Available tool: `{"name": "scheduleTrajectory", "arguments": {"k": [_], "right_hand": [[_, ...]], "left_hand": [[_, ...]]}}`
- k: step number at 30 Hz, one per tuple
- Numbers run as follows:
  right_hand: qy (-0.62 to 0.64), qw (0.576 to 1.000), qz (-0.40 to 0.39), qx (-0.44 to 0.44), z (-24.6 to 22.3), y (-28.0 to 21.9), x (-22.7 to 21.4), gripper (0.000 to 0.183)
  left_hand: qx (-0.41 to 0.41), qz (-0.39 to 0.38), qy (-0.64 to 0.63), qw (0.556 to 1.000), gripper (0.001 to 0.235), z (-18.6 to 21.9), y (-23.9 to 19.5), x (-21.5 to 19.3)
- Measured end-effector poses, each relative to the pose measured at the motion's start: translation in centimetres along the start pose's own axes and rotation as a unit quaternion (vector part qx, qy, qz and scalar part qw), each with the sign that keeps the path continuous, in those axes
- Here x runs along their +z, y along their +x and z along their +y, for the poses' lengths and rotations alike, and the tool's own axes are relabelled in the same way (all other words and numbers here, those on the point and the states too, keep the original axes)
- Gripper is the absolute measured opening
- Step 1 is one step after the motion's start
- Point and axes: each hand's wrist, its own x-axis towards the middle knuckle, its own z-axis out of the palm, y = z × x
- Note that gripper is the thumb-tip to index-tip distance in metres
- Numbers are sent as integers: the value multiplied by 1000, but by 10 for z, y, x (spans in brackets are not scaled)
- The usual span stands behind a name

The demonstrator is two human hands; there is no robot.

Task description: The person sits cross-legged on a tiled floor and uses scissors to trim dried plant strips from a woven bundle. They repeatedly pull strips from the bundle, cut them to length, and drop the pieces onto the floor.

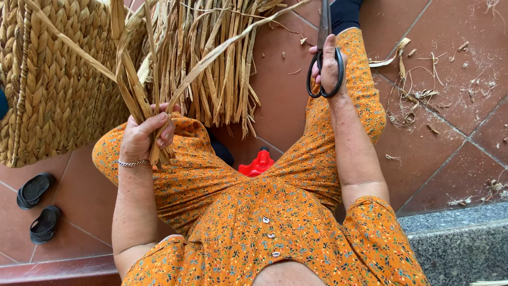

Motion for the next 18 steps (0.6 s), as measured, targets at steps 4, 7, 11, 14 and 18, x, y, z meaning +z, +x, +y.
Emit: {"name": "scheduleTrajectory", "arguments": {"k": [4,7,11,14,18], "right_hand": [[44,999,30,3,22,1,-4,87],[111,992,2,59,39,7,-13,87],[129,986,10,101,58,14,-23,89],[132,984,7,121,68,20,-29,88],[128,987,-9,99,75,34,-32,87]], "left_hand": [[31,11,30,999,27,6,4,8],[65,35,99,992,35,21,7,17],[115,37,195,973,24,55,3,25],[137,31,212,967,21,83,-5,19],[189,88,261,943,19,107,-29,-14]]}}
